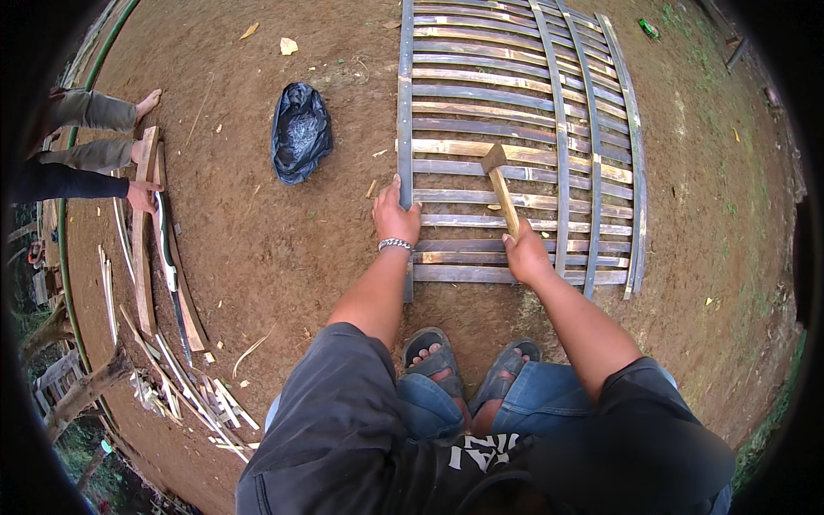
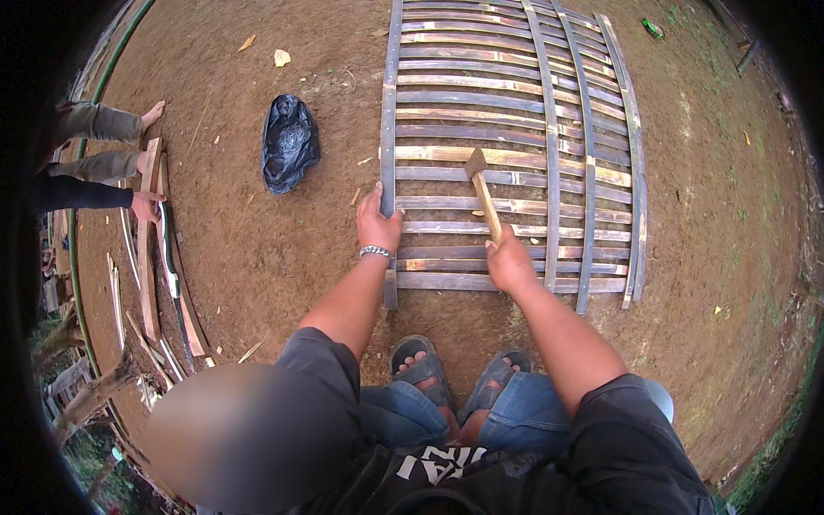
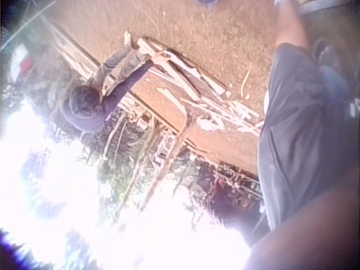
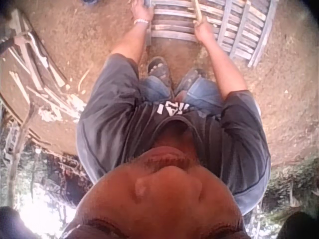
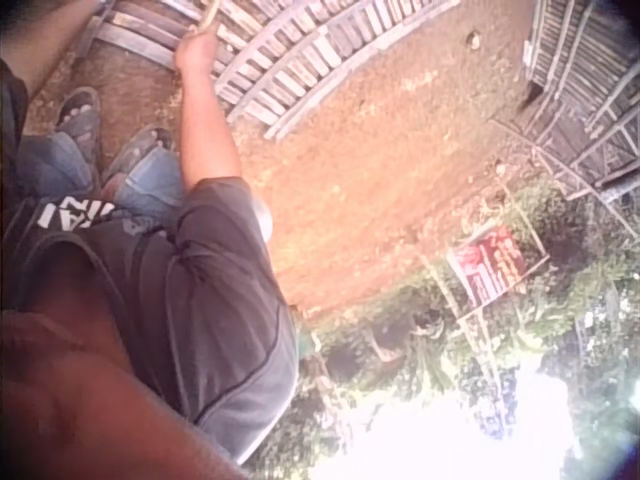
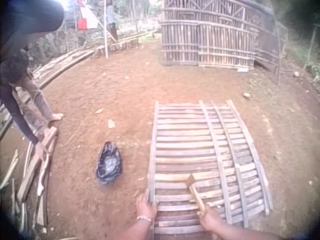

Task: The person hammers nails into a wooden pallet using a hammer. They repeatedly pick up nails from a black plastic bag and drive them into the wooden slats of the pallet.

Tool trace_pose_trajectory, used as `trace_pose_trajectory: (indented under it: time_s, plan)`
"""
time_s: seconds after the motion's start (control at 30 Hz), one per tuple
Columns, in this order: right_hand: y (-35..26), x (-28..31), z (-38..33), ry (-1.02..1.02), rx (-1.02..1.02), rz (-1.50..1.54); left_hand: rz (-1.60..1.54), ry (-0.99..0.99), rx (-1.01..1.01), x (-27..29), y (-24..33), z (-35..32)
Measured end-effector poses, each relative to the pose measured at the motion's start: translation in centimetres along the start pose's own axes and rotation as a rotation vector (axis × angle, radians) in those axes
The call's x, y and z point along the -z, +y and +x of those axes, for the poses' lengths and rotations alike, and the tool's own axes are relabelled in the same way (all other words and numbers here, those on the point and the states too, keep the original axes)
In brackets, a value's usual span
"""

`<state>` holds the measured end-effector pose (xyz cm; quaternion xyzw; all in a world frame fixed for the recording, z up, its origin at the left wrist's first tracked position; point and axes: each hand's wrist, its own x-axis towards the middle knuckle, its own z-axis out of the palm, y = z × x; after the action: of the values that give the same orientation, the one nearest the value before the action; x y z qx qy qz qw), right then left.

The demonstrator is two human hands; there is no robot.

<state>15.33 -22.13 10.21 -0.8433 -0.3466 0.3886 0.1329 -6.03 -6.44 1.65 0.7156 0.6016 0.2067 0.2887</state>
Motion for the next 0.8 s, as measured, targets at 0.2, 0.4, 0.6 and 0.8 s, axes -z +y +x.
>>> trace_pose_trajectory:
  time_s: [0.2, 0.4, 0.6, 0.8]
  plan:
    - [-0.1, 0.0, 0.1, -0.013, -0.018, -0.018, -0.049, 0.061, 0.078, -0.1, 0.9, 0.2]
    - [0.2, -0.2, 0.2, 0.004, 0.01, -0.015, -0.029, 0.074, 0.124, -0.2, 1.4, 0.5]
    - [0.9, -0.4, 0.5, 0.007, 0.038, -0.019, -0.014, -0.007, 0.19, 0.7, 2.3, 1.1]
    - [1.7, 0.0, 0.5, 0.001, 0.042, -0.012, 0.234, -0.224, -0.144, 3.2, 2.6, -2.1]
